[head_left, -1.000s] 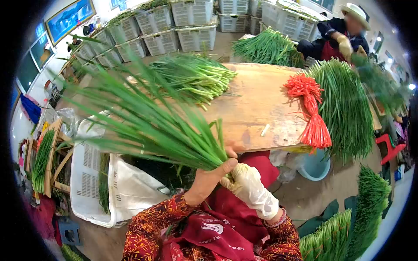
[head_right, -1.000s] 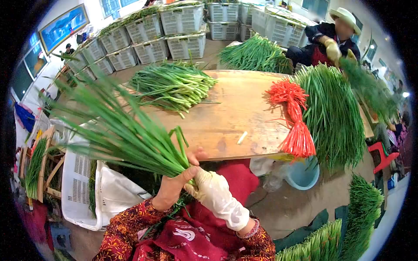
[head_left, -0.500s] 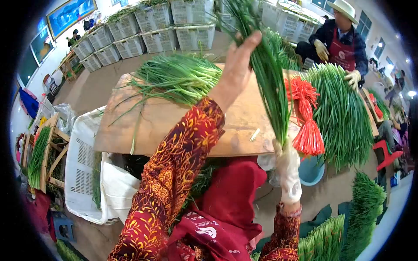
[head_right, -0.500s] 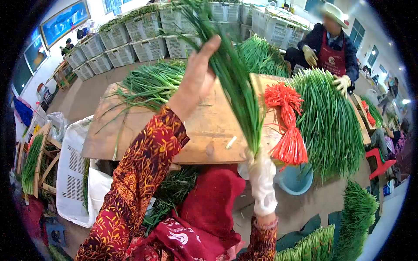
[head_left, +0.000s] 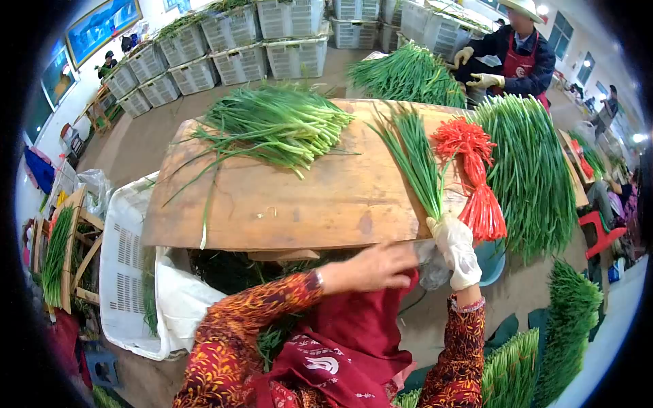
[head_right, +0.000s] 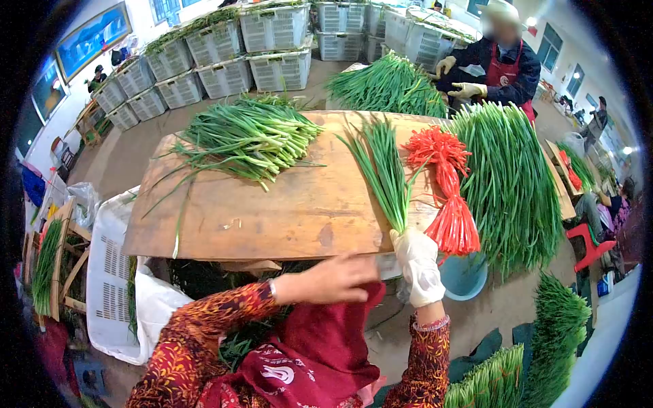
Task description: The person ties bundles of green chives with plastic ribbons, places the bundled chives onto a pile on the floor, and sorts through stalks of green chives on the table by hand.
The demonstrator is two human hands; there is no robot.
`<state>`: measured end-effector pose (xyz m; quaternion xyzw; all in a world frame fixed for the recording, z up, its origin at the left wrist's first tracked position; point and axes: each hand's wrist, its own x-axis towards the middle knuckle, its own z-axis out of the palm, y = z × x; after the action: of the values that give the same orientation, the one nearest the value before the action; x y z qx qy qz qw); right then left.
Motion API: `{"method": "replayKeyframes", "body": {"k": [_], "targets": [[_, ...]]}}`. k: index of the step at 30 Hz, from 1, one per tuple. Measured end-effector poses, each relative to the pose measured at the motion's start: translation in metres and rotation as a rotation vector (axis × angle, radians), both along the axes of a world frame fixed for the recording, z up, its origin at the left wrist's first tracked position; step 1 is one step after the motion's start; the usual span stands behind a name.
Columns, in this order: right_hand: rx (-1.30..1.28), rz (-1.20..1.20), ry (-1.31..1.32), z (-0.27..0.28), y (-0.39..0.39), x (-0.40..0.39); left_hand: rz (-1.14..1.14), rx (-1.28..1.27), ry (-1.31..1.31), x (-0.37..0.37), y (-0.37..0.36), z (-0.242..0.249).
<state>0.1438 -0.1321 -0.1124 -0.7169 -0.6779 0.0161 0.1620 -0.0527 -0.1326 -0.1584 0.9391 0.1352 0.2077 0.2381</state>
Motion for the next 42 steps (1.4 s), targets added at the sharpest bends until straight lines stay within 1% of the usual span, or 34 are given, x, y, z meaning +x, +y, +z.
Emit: {"method": "replayKeyframes", "body": {"k": [1, 2, 4, 5, 7, 8, 9, 10, 11, 12, 13, 14, 15, 17, 18, 19, 20, 21, 22, 23, 24, 25, 26, 27, 28, 30, 31, 33, 35, 37, 38, 39, 41, 42], "targets": [[-0.003, 0.011, 0.002, 0.0, -0.002, -0.004, -0.088, -0.037, 0.097, -0.014, -0.016, 0.008], [-0.041, 0.023, 0.014, 0.002, -0.004, -0.011, -0.111, -0.048, 0.102, -0.032, -0.032, 0.016], [0.001, 0.107, 0.015, 0.007, -0.011, -0.02, -0.122, -0.091, 0.11, -0.073, -0.058, 0.022], [0.057, 0.178, 0.015, 0.011, -0.018, -0.023, -0.114, -0.162, 0.129, -0.094, -0.069, 0.033], [0.282, 0.425, 0.019, 0.026, -0.032, -0.023, -0.066, -0.334, 0.001, -0.135, -0.089, 0.039], [0.38, 0.545, -0.04, 0.028, -0.032, -0.02, 0.011, -0.395, -0.096, -0.145, -0.092, 0.023], [0.381, 0.559, -0.158, 0.037, -0.036, -0.027, 0.11, -0.53, -0.088, -0.163, -0.105, 0.033], [0.225, 0.445, -0.409, 0.049, -0.035, -0.036, 0.191, -0.621, -0.079, -0.18, -0.117, 0.032], [0.025, 0.26, -0.355, 0.052, -0.026, -0.039, 0.261, -0.712, -0.077, -0.196, -0.13, 0.027], [-0.168, 0.063, -0.332, 0.054, -0.017, -0.041, 0.33, -0.757, -0.098, -0.209, -0.147, 0.034], [-0.283, -0.161, -0.192, 0.072, -0.018, -0.057, 0.384, -0.836, -0.152, -0.219, -0.162, 0.035], [-0.111, -0.175, -0.001, 0.057, -0.02, -0.045, 0.45, -0.912, -0.203, -0.225, -0.178, 0.036], [-0.096, -0.154, -0.011, 0.058, -0.017, -0.055, 0.512, -0.986, -0.261, -0.229, -0.189, 0.03], [-0.053, -0.004, 0.109, 0.069, -0.012, -0.079, 0.565, -1.018, -0.332, -0.237, -0.213, 0.016], [0.014, 0.189, 0.22, 0.057, -0.002, -0.092, 0.604, -1.058, -0.374, -0.24, -0.226, 0.011], [-0.033, 0.201, 0.292, 0.071, -0.006, -0.136, 0.631, -1.049, -0.395, -0.241, -0.239, 0.005], [-0.04, 0.371, 0.328, 0.057, 0.009, -0.154, 0.659, -1.109, -0.523, -0.24, -0.251, -0.002], [-0.075, 0.476, 0.353, 0.059, 0.011, -0.188, 0.676, -1.168, -0.649, -0.242, -0.256, -0.005], [-0.115, 0.579, 0.383, 0.061, 0.014, -0.223, 0.706, -1.149, -0.664, -0.243, -0.262, 0.001], [-0.106, 0.634, 0.34, 0.045, 0.028, -0.252, 0.701, -1.153, -0.666, -0.246, -0.264, 0.006], [-0.118, 0.648, 0.296, 0.059, 0.024, -0.29, 0.714, -1.18, -0.647, -0.249, -0.264, 0.012], [0.073, 0.722, 0.206, 0.036, 0.044, -0.314, 0.724, -1.204, -0.622, -0.252, -0.261, 0.019], [0.042, 0.69, 0.131, 0.034, 0.05, -0.34, 0.767, -1.105, -0.535, -0.256, -0.256, 0.028], [0.01, 0.661, 0.055, 0.032, 0.057, -0.365, 0.796, -1.087, -0.589, -0.254, -0.248, 0.042], [0.005, 0.637, -0.013, 0.023, 0.063, -0.382, 0.784, -1.02, -0.549, -0.258, -0.236, 0.049], [-0.008, 0.653, -0.059, 0.008, 0.063, -0.397, 0.761, -0.868, -0.46, -0.271, -0.206, 0.068], [-0.004, 0.68, -0.064, 0.003, 0.059, -0.397, 0.798, -0.76, -0.478, -0.275, -0.191, 0.073], [-0.005, 0.78, -0.047, 0.0, 0.043, -0.385, 0.813, -0.509, -0.485, -0.286, -0.151, 0.079], [-0.047, 0.923, 0.0, 0.005, 0.027, -0.361, 0.893, -0.353, -0.439, -0.295, -0.109, 0.083], [-0.146, 1.057, 0.062, 0.018, 0.023, -0.332, 0.992, -0.61, -0.541, -0.294, -0.071, 0.076], [-0.183, 1.081, 0.1, 0.026, 0.027, -0.316, 0.971, -0.576, -0.591, -0.291, -0.056, 0.072], [-0.182, 1.054, 0.141, 0.037, 0.037, -0.301, 0.955, -0.585, -0.59, -0.288, -0.045, 0.062], [-0.054, 0.865, 0.189, 0.054, 0.069, -0.274, 0.925, -0.673, -0.636, -0.284, -0.027, 0.038], [0.028, 0.732, 0.176, 0.062, 0.092, -0.262, 0.903, -0.634, -0.583, -0.28, -0.022, 0.032]]}}
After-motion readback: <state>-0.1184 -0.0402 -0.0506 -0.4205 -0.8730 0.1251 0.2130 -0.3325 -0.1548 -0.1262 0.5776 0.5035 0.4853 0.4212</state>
